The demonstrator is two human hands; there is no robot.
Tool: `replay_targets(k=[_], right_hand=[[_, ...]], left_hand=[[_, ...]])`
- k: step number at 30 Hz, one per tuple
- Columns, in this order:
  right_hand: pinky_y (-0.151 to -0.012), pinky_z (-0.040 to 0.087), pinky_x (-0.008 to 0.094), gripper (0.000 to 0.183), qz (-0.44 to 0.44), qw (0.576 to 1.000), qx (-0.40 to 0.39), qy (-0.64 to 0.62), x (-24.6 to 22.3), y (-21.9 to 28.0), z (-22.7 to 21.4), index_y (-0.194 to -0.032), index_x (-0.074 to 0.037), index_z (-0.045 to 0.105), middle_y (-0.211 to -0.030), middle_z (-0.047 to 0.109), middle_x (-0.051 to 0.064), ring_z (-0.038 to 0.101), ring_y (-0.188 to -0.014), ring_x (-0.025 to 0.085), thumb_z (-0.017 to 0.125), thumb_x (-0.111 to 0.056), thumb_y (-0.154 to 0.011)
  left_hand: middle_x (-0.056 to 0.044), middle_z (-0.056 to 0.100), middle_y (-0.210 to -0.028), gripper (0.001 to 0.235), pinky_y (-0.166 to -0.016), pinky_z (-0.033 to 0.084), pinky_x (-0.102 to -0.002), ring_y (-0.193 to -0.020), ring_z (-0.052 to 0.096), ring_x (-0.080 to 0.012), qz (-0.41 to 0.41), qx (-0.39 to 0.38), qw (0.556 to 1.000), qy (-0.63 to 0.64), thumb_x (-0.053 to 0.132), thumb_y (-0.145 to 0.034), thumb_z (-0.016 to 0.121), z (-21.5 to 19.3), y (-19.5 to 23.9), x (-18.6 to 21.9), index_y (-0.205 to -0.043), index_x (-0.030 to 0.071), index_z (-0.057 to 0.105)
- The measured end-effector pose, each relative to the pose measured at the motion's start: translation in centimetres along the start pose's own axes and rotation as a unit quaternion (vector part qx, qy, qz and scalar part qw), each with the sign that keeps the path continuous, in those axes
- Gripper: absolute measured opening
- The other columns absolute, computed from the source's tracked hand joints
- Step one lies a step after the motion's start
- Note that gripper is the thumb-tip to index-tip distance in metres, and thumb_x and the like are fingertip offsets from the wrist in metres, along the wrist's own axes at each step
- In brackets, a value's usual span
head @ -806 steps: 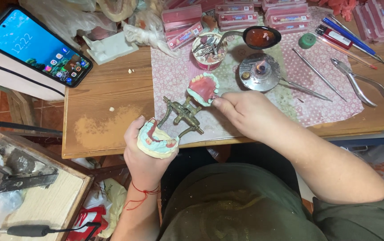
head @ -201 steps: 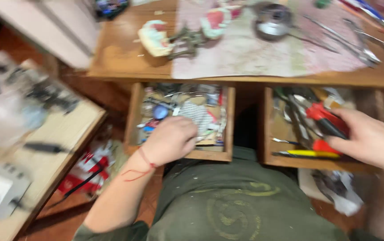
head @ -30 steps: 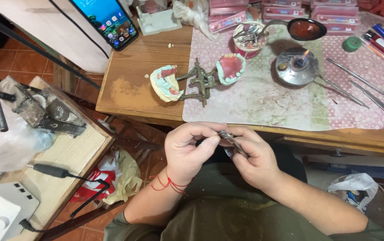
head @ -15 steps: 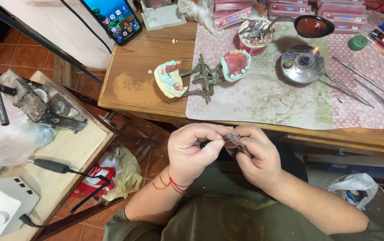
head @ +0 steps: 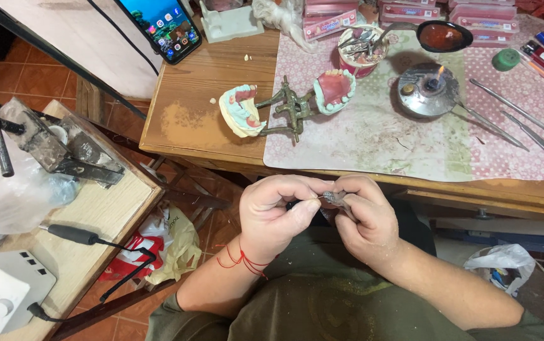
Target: Fabricating a dental appliance by shaping wire and fitting it to a dental cast using pliers and other lab tools
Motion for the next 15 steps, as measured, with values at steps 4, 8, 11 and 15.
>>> replay_targets(k=[4,8,11,15], right_hand=[[-0.077,0.058,0.041,0.017,-0.001,1.000,-0.003,-0.002,-0.01,0.02,0.01,-0.074,0.004,0.065,-0.090,0.066,0.016,0.066,-0.082,0.033,0.056,0.017,-0.079],[-0.074,0.058,0.040,0.020,-0.005,1.000,-0.001,-0.031,0.40,0.37,0.15,-0.073,0.004,0.068,-0.085,0.064,0.016,0.066,-0.077,0.033,0.055,0.019,-0.080],[-0.070,0.058,0.038,0.025,0.001,0.998,-0.001,-0.058,0.80,0.74,0.04,-0.071,0.002,0.071,-0.081,0.066,0.014,0.065,-0.073,0.030,0.054,0.019,-0.080],[-0.065,0.058,0.035,0.030,-0.004,0.999,-0.007,-0.048,0.47,0.27,-0.21,-0.069,0.000,0.072,-0.078,0.063,0.012,0.062,-0.067,0.028,0.051,0.019,-0.079]], left_hand=[[-0.021,0.078,-0.094,0.008,-0.073,0.064,-0.035,-0.085,0.076,-0.0226,0.003,0.000,1.000,-0.002,-0.002,-0.086,0.078,0.01,-0.04,0.09,-0.086,0.000,0.070],[-0.022,0.077,-0.095,0.008,-0.071,0.065,-0.035,-0.081,0.077,-0.0234,0.001,-0.007,1.000,0.017,-0.003,-0.086,0.077,0.22,-0.01,0.06,-0.087,-0.001,0.070],[-0.022,0.077,-0.097,0.008,-0.070,0.065,-0.034,-0.079,0.077,-0.0224,-0.006,-0.010,1.000,0.024,-0.005,-0.086,0.077,0.50,0.27,-0.06,-0.090,-0.002,0.071],[-0.014,0.079,-0.098,0.018,-0.074,0.063,-0.026,-0.085,0.077,-0.0177,-0.011,-0.006,0.999,-0.045,0.002,-0.080,0.085,0.73,0.66,-0.54,-0.096,0.000,0.076]])
Point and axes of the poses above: each hand's wrist, its own y-axis away from the middle knuckle, its own z-axis out of the palm, x = y × z, the point moved 3 cm from there along -y, towards the middle knuckle
